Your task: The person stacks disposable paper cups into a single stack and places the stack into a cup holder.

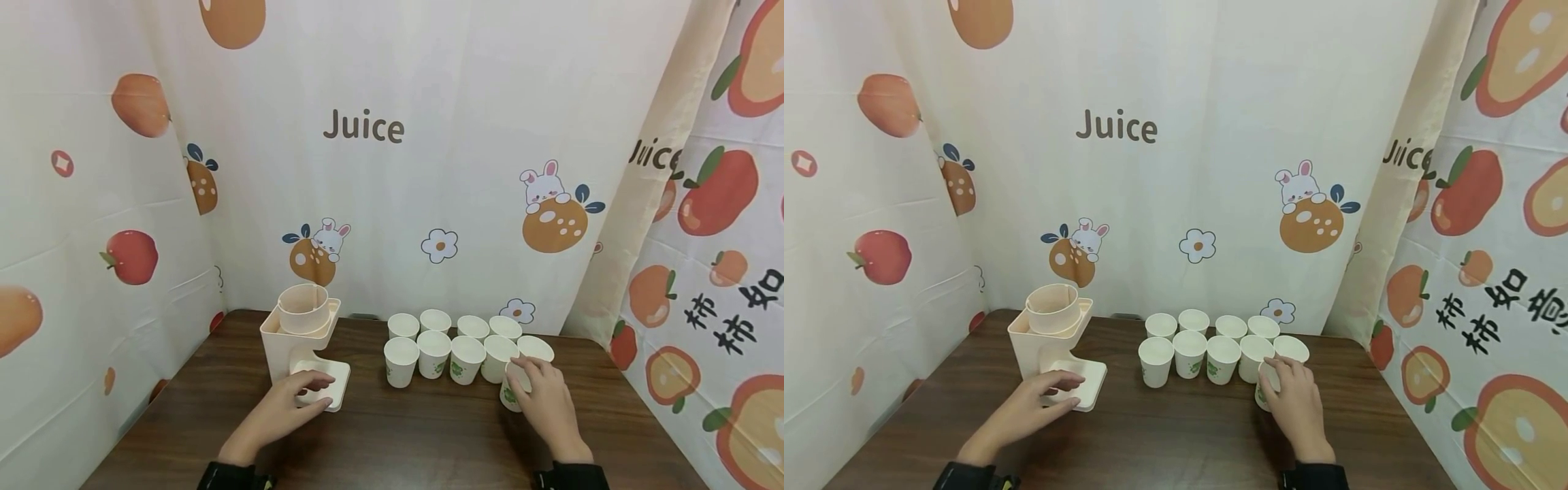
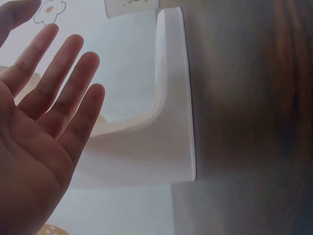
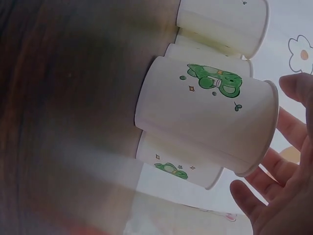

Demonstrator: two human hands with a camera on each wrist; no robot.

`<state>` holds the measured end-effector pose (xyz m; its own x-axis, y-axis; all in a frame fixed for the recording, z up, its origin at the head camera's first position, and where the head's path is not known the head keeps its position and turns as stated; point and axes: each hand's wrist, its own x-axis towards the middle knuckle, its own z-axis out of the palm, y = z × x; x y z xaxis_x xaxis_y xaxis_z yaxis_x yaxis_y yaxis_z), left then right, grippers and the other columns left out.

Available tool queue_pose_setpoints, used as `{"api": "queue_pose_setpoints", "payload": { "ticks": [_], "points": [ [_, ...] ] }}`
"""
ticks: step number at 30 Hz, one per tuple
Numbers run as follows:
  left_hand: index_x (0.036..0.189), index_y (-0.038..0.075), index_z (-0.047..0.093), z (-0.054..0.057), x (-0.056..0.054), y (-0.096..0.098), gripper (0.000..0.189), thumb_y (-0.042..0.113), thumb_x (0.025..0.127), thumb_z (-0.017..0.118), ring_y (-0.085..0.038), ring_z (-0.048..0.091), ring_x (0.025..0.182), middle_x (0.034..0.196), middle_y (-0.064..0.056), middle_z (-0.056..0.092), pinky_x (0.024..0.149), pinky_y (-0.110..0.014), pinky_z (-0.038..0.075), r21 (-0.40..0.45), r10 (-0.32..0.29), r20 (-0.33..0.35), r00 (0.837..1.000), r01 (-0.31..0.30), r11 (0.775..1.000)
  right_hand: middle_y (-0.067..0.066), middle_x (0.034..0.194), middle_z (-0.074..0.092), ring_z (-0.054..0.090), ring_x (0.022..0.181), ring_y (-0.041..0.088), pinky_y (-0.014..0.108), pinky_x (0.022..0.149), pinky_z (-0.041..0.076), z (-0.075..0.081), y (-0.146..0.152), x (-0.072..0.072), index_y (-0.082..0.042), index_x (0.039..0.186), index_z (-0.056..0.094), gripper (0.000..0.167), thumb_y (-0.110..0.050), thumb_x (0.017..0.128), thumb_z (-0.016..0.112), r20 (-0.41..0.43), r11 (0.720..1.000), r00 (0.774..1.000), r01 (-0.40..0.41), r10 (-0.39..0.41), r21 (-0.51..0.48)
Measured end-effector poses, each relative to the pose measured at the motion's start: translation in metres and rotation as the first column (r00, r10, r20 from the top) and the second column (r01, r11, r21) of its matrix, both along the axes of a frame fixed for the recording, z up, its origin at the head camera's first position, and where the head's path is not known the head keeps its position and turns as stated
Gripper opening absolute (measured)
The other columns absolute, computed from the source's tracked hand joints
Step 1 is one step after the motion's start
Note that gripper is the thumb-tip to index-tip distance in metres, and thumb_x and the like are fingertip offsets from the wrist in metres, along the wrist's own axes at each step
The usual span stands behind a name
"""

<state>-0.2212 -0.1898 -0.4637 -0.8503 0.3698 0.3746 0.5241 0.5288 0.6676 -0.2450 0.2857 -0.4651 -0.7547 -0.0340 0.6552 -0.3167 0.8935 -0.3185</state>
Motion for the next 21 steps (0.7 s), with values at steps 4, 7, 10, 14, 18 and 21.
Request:
{"api": "queue_pose_setpoints", "payload": {
  "ticks": [4, 7, 10, 14, 18, 21],
  "points": [
    [0.122, 0.008, 0.067, -0.003, -0.001, 0.006, 0.035, 0.032, 0.096, 0.07, -0.027, 0.065, 0.106, 0.119, -0.002, 0.068, 0.088, -0.053, 0.052, 0.014, -0.042, -0.004, 0.999, 0.042, 0.999, 0.026, 0.123, 0.062, 0.053, 0.111, 0.054, 0.067, 0.09, 0.04, -0.001, 0.0, -0.001, -0.007, 0.117, 0.072, 0.029, -0.02, 0.091, 0.074, 0.06, 1.0, 0.998, -0.008, 0.008, 0.01],
    [0.123, 0.01, 0.066, -0.006, -0.001, 0.011, 0.035, 0.033, 0.096, 0.07, -0.025, 0.065, 0.106, 0.118, -0.003, 0.068, 0.089, -0.052, 0.051, 0.01, -0.064, -0.012, 0.998, 0.064, 0.998, 0.029, 0.126, 0.06, 0.051, 0.114, 0.056, 0.069, 0.091, 0.038, -0.002, 0.0, -0.001, -0.009, 0.12, 0.071, 0.03, -0.021, 0.094, 0.072, 0.098, 1.0, 0.995, -0.014, 0.012, 0.022],
    [0.124, 0.017, 0.065, -0.01, -0.001, 0.016, 0.033, 0.035, 0.096, 0.069, -0.025, 0.065, 0.106, 0.119, -0.003, 0.068, 0.09, -0.05, 0.051, 0.008, -0.077, 0.01, 0.997, 0.077, 0.997, 0.03, 0.128, 0.059, 0.049, 0.117, 0.055, 0.069, 0.093, 0.038, -0.002, 0.0, -0.001, -0.01, 0.122, 0.071, 0.03, -0.023, 0.095, 0.07, 0.125, 0.999, 0.992, -0.017, 0.013, 0.028],
    [0.125, 0.021, 0.063, -0.012, -0.001, 0.021, 0.032, 0.036, 0.097, 0.069, -0.031, 0.065, 0.108, 0.123, -0.002, 0.065, 0.091, -0.05, 0.051, 0.012, -0.103, 0.057, 0.993, 0.103, 0.995, 0.029, 0.129, 0.059, 0.048, 0.119, 0.053, 0.068, 0.093, 0.037, -0.002, 0.001, -0.001, -0.01, 0.122, 0.071, 0.029, -0.024, 0.096, 0.069, 0.143, 0.999, 0.99, -0.013, 0.008, 0.033],
    [0.125, 0.021, 0.063, -0.014, -0.003, 0.024, 0.033, 0.037, 0.097, 0.068, -0.031, 0.065, 0.109, 0.124, 0.0, 0.064, 0.09, -0.048, 0.052, 0.003, -0.11, 0.068, 0.992, 0.11, 0.994, 0.028, 0.13, 0.06, 0.05, 0.115, 0.054, 0.068, 0.089, 0.039, -0.001, 0.0, 0.0, -0.012, 0.121, 0.072, 0.029, -0.027, 0.096, 0.068, 0.148, 0.999, 0.989, 0.007, -0.015, 0.053],
    [0.125, 0.021, 0.063, -0.014, -0.004, 0.025, 0.033, 0.037, 0.097, 0.069, -0.029, 0.065, 0.109, 0.124, 0.001, 0.064, 0.091, -0.047, 0.052, 0.005, -0.103, 0.072, 0.992, 0.103, 0.995, 0.027, 0.13, 0.059, 0.051, 0.112, 0.055, 0.068, 0.087, 0.04, -0.001, 0.0, 0.0, -0.013, 0.121, 0.072, 0.029, -0.027, 0.095, 0.07, 0.151, 0.998, 0.988, 0.015, -0.024, 0.061]
  ]
}}
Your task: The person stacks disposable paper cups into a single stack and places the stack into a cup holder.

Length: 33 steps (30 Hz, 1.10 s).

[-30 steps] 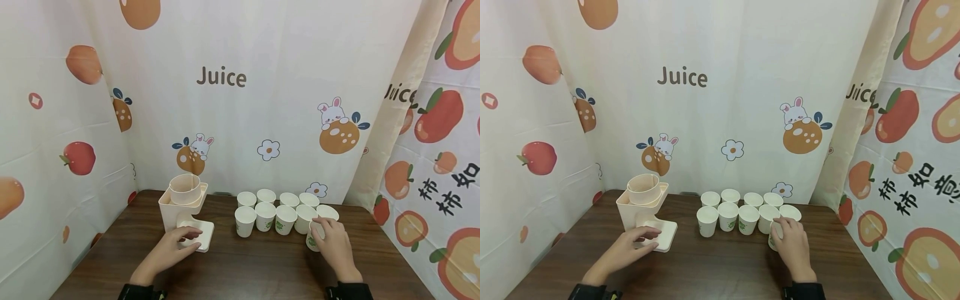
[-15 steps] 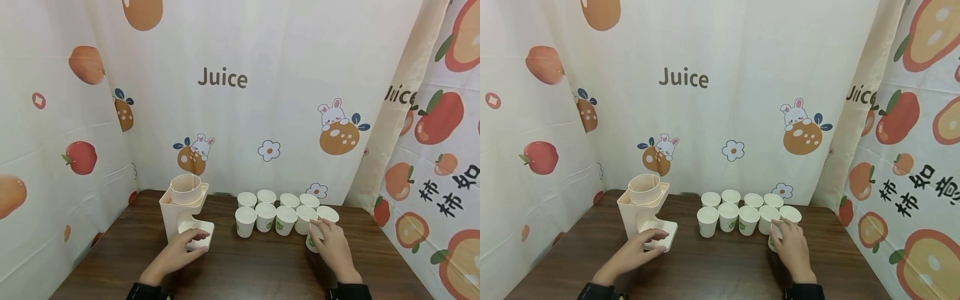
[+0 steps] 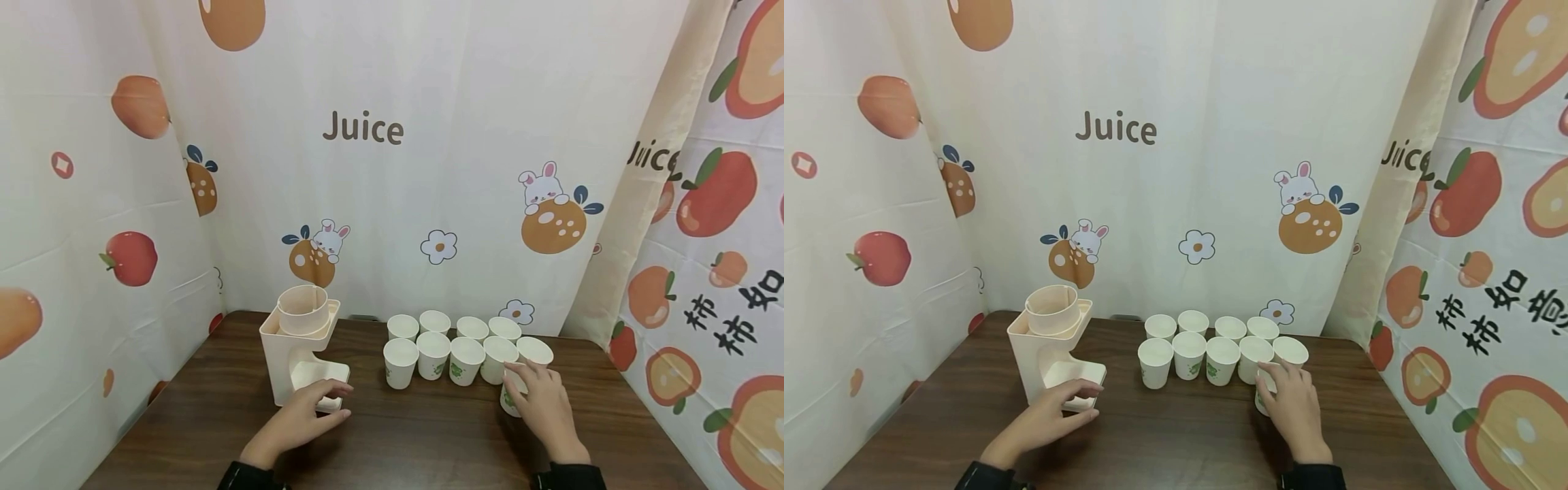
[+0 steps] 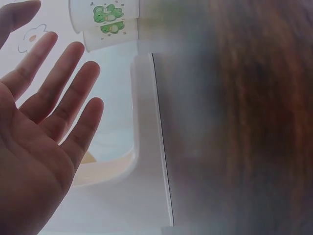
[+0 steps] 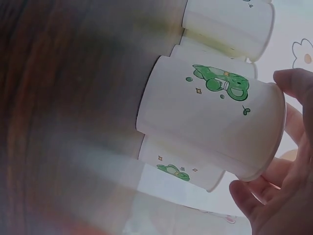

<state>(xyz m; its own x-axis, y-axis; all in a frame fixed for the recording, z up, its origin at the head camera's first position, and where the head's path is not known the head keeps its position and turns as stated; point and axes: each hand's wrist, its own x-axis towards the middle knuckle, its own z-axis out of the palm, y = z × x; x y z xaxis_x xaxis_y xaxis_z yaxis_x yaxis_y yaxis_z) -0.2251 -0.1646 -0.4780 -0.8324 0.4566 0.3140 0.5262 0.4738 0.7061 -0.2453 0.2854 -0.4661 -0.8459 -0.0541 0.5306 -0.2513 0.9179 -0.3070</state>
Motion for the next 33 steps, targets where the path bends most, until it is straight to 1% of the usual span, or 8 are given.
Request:
{"api": "queue_pose_setpoints", "payload": {
  "ticks": [4, 9, 15, 17, 22, 25, 29, 33],
  "points": [
    [0.125, 0.02, 0.063, 0.001, 0.0, 0.001, 0.034, 0.038, 0.097, 0.069, -0.029, 0.064, 0.11, 0.124, 0.0, 0.064, 0.091, -0.049, 0.051, -0.004, -0.001, -0.001, 1.0, 0.001, 1.0, 0.026, 0.128, 0.061, 0.053, 0.109, 0.053, 0.066, 0.087, 0.041, 0.001, 0.0, 0.001, -0.014, 0.119, 0.073, 0.029, -0.027, 0.093, 0.073, -0.001, 1.0, 1.0, 0.002, -0.002, 0.019],
    [0.126, 0.015, 0.063, 0.0, 0.0, 0.003, 0.038, 0.038, 0.097, 0.068, -0.031, 0.064, 0.109, 0.123, -0.006, 0.065, 0.093, -0.05, 0.049, -0.022, -0.007, -0.014, 1.0, 0.006, 1.0, 0.023, 0.118, 0.066, 0.056, 0.103, 0.049, 0.064, 0.084, 0.043, 0.005, -0.002, 0.004, -0.015, 0.116, 0.075, 0.03, -0.029, 0.089, 0.076, 0.001, 0.998, 1.0, -0.013, 0.013, 0.058],
    [0.126, 0.008, 0.063, -0.001, -0.001, 0.007, 0.042, 0.036, 0.096, 0.07, -0.03, 0.064, 0.11, 0.123, -0.004, 0.065, 0.095, -0.049, 0.048, -0.024, 0.002, -0.044, 0.999, -0.003, 1.0, 0.021, 0.12, 0.065, 0.055, 0.106, 0.046, 0.062, 0.087, 0.043, 0.012, -0.006, 0.007, -0.016, 0.116, 0.075, 0.032, -0.033, 0.089, 0.077, 0.074, 0.996, 0.996, -0.059, 0.055, 0.061],
    [0.126, 0.008, 0.063, -0.001, -0.002, 0.009, 0.043, 0.037, 0.096, 0.069, -0.028, 0.063, 0.111, 0.124, -0.003, 0.065, 0.095, -0.048, 0.048, -0.033, 0.002, -0.046, 0.999, -0.004, 0.999, 0.021, 0.12, 0.065, 0.055, 0.107, 0.046, 0.062, 0.089, 0.043, 0.014, -0.008, 0.008, -0.016, 0.117, 0.074, 0.033, -0.034, 0.09, 0.076, 0.089, 0.996, 0.994, -0.071, 0.066, 0.056],
    [0.128, 0.007, 0.061, -0.001, -0.004, 0.012, 0.046, 0.04, 0.096, 0.068, -0.027, 0.062, 0.114, 0.125, -0.003, 0.064, 0.095, -0.051, 0.048, -0.051, 0.01, -0.009, 1.0, -0.01, 0.999, 0.021, 0.12, 0.065, 0.055, 0.108, 0.046, 0.062, 0.089, 0.042, 0.016, -0.014, 0.01, -0.016, 0.117, 0.074, 0.033, -0.034, 0.089, 0.077, 0.095, 0.994, 0.991, -0.101, 0.096, 0.044],
    [0.129, 0.007, 0.06, 0.0, -0.004, 0.014, 0.048, 0.04, 0.096, 0.068, -0.029, 0.061, 0.114, 0.127, -0.005, 0.063, 0.095, -0.053, 0.047, -0.044, 0.008, 0.016, 1.0, -0.008, 0.999, 0.02, 0.12, 0.065, 0.055, 0.109, 0.046, 0.062, 0.089, 0.043, 0.016, -0.017, 0.011, -0.016, 0.116, 0.074, 0.033, -0.034, 0.089, 0.078, 0.086, 0.992, 0.99, -0.116, 0.111, 0.045],
    [0.131, 0.008, 0.059, 0.001, -0.006, 0.019, 0.049, 0.04, 0.096, 0.068, -0.028, 0.061, 0.116, 0.128, -0.009, 0.063, 0.097, -0.054, 0.046, -0.04, -0.01, 0.037, 0.999, 0.012, 0.999, 0.018, 0.119, 0.066, 0.057, 0.11, 0.045, 0.062, 0.089, 0.044, 0.014, -0.023, 0.01, -0.016, 0.115, 0.075, 0.031, -0.033, 0.089, 0.078, 0.065, 0.99, 0.99, -0.129, 0.125, 0.052],
    [0.132, 0.006, 0.058, 0.003, -0.007, 0.027, 0.049, 0.039, 0.096, 0.069, -0.029, 0.06, 0.118, 0.129, -0.009, 0.062, 0.098, -0.054, 0.046, -0.029, -0.028, 0.049, 0.998, 0.03, 0.999, 0.018, 0.122, 0.066, 0.057, 0.11, 0.041, 0.059, 0.09, 0.045, 0.014, -0.035, 0.012, -0.018, 0.116, 0.075, 0.027, -0.032, 0.092, 0.074, 0.077, 0.987, 0.986, -0.153, 0.148, 0.051]
  ]
}}
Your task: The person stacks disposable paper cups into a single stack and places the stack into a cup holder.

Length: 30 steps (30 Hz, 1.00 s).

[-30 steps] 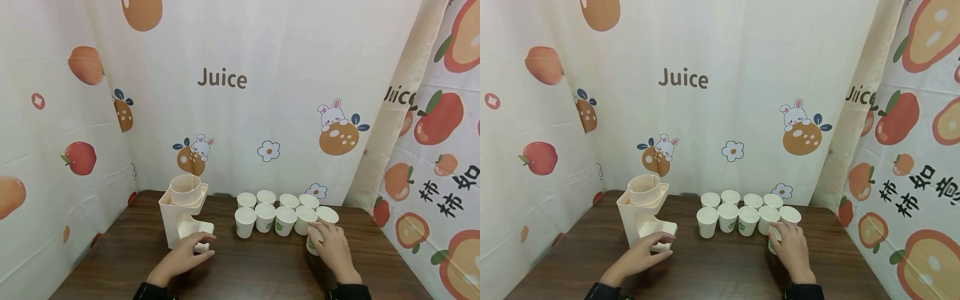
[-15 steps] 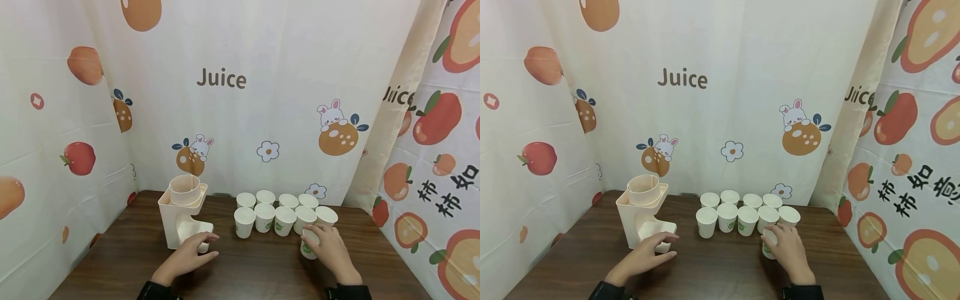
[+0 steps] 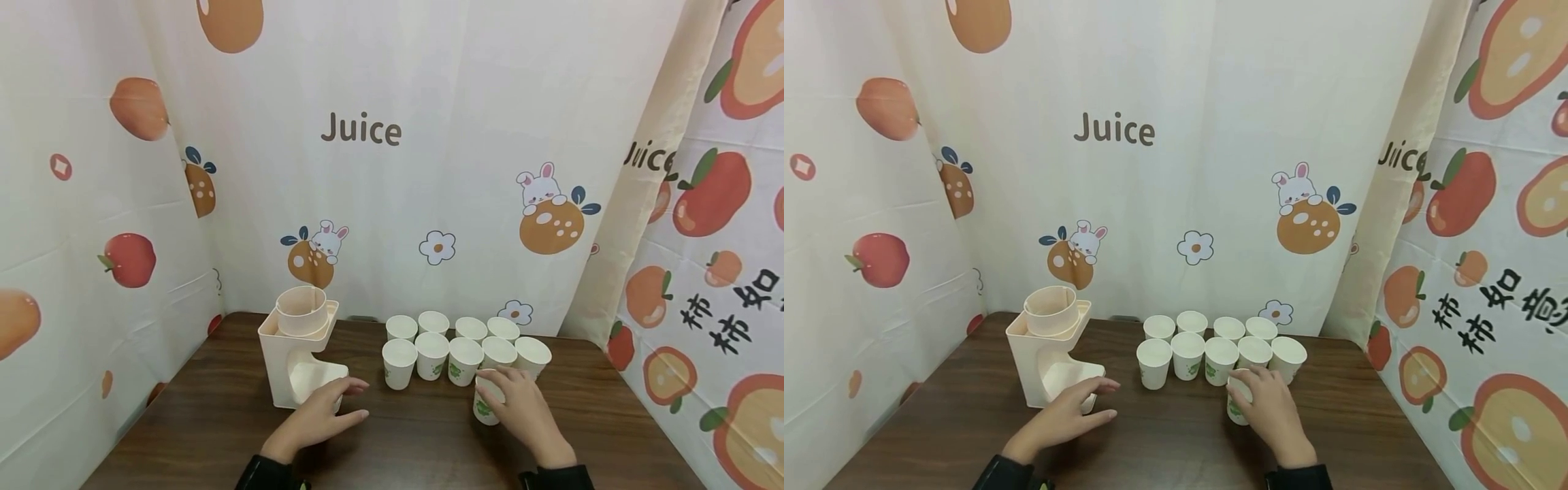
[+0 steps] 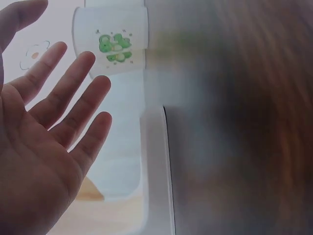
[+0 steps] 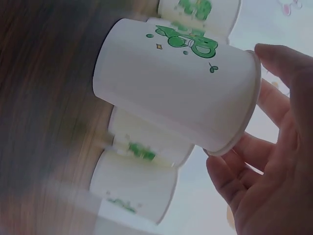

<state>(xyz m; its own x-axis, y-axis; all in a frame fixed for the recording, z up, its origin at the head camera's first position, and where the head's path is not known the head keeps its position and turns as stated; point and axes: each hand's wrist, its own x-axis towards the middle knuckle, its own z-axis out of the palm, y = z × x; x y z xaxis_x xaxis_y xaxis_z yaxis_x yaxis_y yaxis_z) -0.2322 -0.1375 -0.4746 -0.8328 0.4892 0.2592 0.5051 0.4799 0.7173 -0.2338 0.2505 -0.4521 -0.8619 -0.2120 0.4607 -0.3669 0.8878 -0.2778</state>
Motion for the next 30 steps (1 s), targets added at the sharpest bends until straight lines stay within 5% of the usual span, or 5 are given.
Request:
{"api": "queue_pose_setpoints", "payload": {
  "ticks": [11, 30],
  "points": [
    [0.133, 0.009, 0.057, -0.001, -0.004, 0.027, 0.051, 0.041, 0.096, 0.068, -0.027, 0.058, 0.12, 0.128, -0.009, 0.062, 0.096, -0.055, 0.046, 0.011, -0.049, 0.03, 0.998, 0.049, 0.999, 0.014, 0.128, 0.064, 0.055, 0.115, 0.038, 0.057, 0.093, 0.045, -0.003, -0.032, 0.006, -0.02, 0.12, 0.073, 0.029, -0.032, 0.094, 0.072, 0.032, 0.996, 0.995, -0.09, 0.09, -0.018],
    [0.136, 0.007, 0.054, -0.003, -0.007, 0.042, 0.053, 0.04, 0.098, 0.066, -0.031, 0.055, 0.123, 0.131, -0.014, 0.059, 0.097, -0.054, 0.046, 0.005, -0.078, 0.076, 0.994, 0.078, 0.997, 0.006, 0.123, 0.067, 0.058, 0.111, 0.03, 0.049, 0.088, 0.05, -0.004, -0.065, 0.011, -0.02, 0.117, 0.073, 0.027, -0.031, 0.093, 0.074, -0.047, 0.983, 0.982, -0.182, 0.183, 0.014]
  ]
}}
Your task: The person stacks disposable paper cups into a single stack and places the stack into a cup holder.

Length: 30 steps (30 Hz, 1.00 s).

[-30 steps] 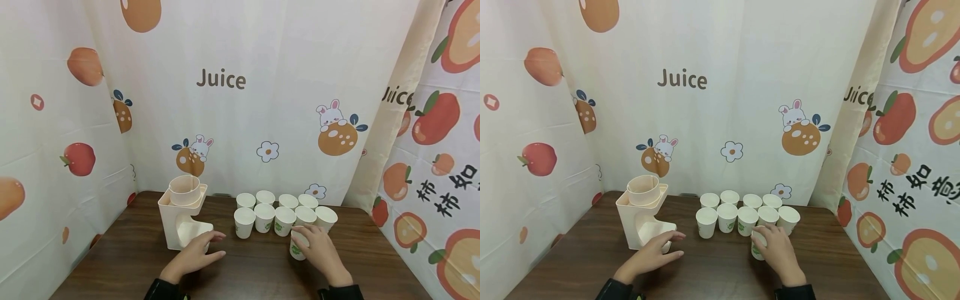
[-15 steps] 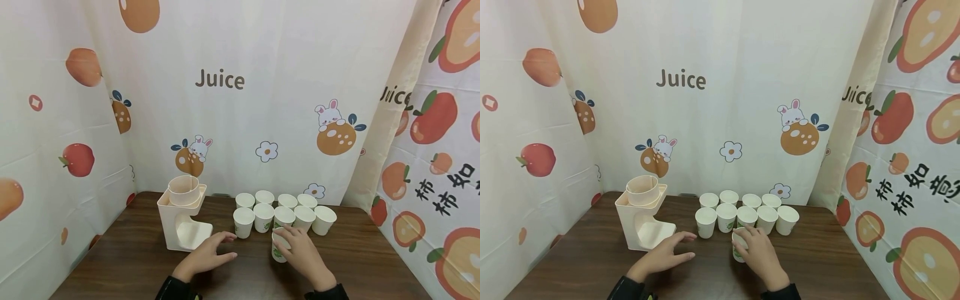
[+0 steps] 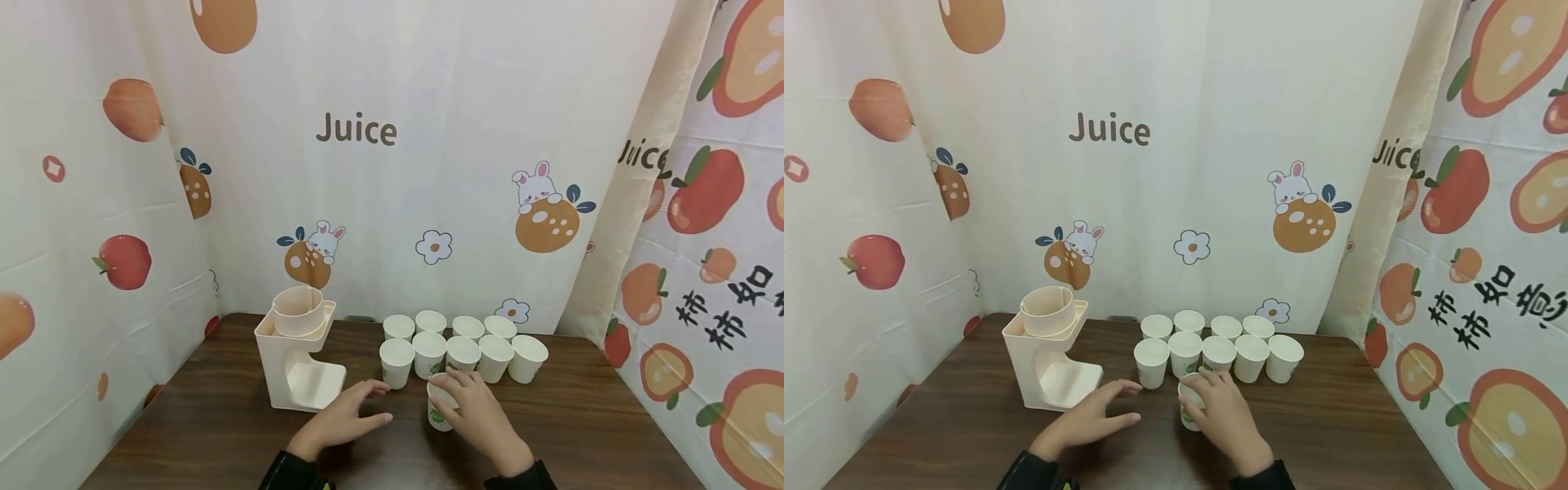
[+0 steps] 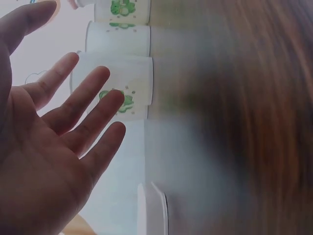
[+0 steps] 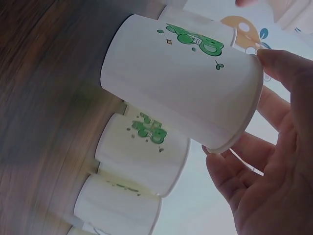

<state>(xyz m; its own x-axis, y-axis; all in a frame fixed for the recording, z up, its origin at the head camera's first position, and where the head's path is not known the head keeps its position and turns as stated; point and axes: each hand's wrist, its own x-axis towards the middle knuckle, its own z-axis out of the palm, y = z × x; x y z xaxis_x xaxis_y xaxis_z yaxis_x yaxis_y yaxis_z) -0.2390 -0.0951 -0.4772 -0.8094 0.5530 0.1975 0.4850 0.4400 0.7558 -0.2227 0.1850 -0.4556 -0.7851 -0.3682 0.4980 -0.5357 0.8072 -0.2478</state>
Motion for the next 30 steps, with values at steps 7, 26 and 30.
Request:
{"api": "queue_pose_setpoints", "payload": {
  "ticks": [7, 26, 30],
  "points": [
    [0.139, 0.005, 0.052, -0.004, -0.002, 0.012, 0.055, 0.037, 0.097, 0.068, -0.029, 0.055, 0.123, 0.134, -0.014, 0.058, 0.096, -0.052, 0.047, 0.009, -0.02, 0.017, 1.0, 0.02, 1.0, 0.009, 0.125, 0.067, 0.058, 0.111, 0.029, 0.048, 0.088, 0.051, -0.001, -0.012, -0.001, -0.021, 0.118, 0.073, 0.027, -0.032, 0.093, 0.073, -0.016, 0.999, 0.999, -0.047, 0.048, 0.019],
    [0.143, 0.015, 0.048, -0.012, 0.0, 0.038, 0.063, 0.03, 0.088, 0.077, -0.02, 0.054, 0.12, 0.133, 0.001, 0.056, 0.098, -0.047, 0.045, 0.186, -0.055, 0.149, 0.987, 0.027, 0.982, 0.005, 0.127, 0.066, 0.058, 0.114, 0.027, 0.046, 0.088, 0.052, -0.002, -0.038, 0.007, -0.022, 0.121, 0.071, 0.03, -0.039, 0.097, 0.068, -0.033, 0.988, 0.988, -0.147, 0.149, 0.048],
    [0.143, 0.017, 0.048, -0.013, 0.0, 0.039, 0.065, 0.026, 0.086, 0.079, -0.015, 0.055, 0.116, 0.131, 0.003, 0.057, 0.095, -0.04, 0.047, 0.188, -0.057, 0.153, 0.987, 0.027, 0.982, 0.007, 0.127, 0.066, 0.058, 0.114, 0.026, 0.046, 0.089, 0.051, 0.0, -0.041, 0.008, -0.021, 0.123, 0.071, 0.032, -0.04, 0.097, 0.066, -0.018, 0.985, 0.985, -0.168, 0.169, 0.038]
  ]
}}
